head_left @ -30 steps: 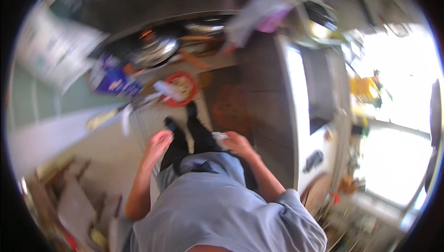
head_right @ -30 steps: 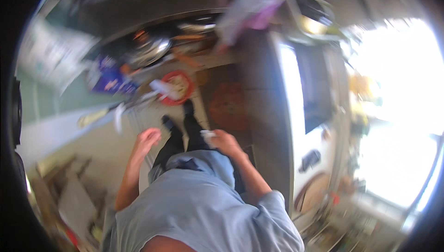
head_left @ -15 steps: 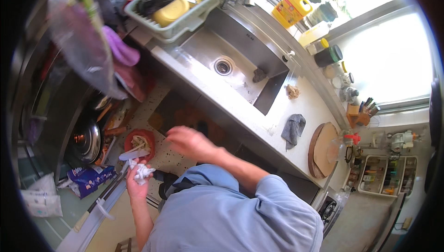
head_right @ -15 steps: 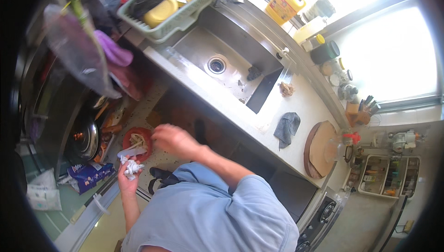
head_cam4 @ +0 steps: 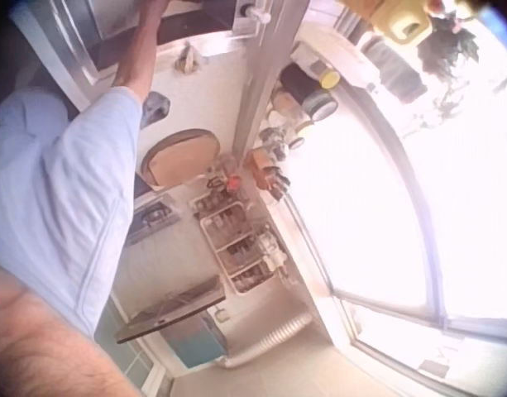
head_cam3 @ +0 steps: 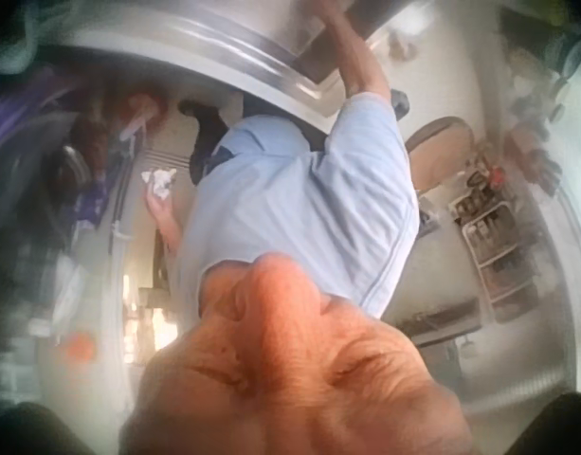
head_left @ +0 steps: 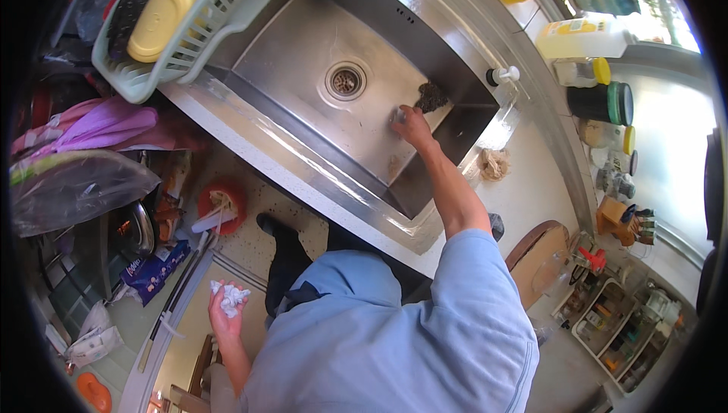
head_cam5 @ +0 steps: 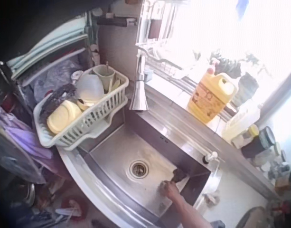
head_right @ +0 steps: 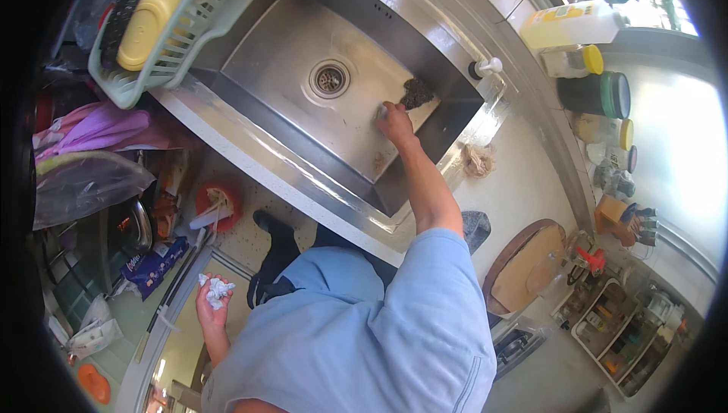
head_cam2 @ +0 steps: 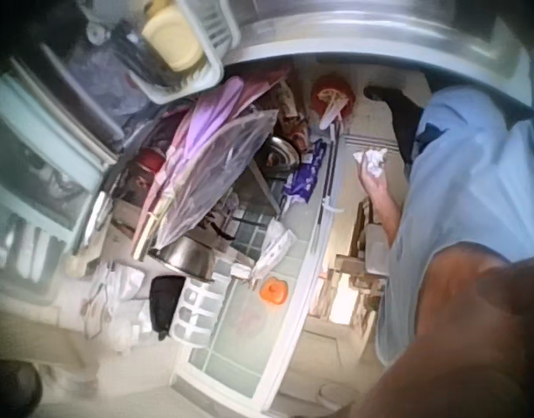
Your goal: The person cleans the kitchen sink and surrounding areas using a cloth and a steel wool pad. They wipe the dish rack, scrub the sink basin, and clean the sliding glass door. The person also moves a metal bowl and disposes of used cloths.
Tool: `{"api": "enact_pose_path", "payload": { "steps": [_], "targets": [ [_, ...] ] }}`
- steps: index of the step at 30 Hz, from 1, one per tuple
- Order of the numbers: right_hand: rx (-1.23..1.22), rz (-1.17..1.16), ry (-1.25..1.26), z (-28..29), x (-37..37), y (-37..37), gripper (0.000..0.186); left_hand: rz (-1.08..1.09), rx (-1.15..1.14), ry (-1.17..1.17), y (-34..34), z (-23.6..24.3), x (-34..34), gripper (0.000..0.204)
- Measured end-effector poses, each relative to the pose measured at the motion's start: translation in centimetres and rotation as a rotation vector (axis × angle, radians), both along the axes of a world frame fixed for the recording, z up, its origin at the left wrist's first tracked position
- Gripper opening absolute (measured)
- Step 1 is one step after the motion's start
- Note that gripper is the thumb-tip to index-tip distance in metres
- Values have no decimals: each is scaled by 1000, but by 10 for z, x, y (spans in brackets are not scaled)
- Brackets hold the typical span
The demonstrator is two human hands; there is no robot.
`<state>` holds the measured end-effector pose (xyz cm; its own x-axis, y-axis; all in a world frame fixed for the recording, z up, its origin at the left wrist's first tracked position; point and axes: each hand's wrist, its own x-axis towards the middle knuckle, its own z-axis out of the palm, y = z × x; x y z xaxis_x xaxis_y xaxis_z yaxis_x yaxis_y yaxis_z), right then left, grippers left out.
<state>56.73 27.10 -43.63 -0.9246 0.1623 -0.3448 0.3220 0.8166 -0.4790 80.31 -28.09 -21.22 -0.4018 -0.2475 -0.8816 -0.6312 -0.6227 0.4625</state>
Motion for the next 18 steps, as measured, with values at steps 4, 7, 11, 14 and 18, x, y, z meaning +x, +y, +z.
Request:
{"api": "enact_pose_path", "payload": {
  "steps": [4, 7, 11, 14, 18],
  "targets": [
    [43, 63, -36, -19, -4, -7, 31, -8, -46, -65, 15, 3, -14, 32],
    [65, 333, -226, -32, 1, 4, 22, -32, -59, -59, 30, 7, -34, 33],
    [138, 633, -476, -23, 22, 18, 23, -88, -64, -14, 42, 11, -57, 32],
    [135, 426, -456, -3, 42, 4, 37, -106, -66, -14, 47, 9, -64, 31],
    [112, 223, -405, 22, 32, -31, 60, -152, -78, -36, 47, 4, -67, 29]
  ]
}}
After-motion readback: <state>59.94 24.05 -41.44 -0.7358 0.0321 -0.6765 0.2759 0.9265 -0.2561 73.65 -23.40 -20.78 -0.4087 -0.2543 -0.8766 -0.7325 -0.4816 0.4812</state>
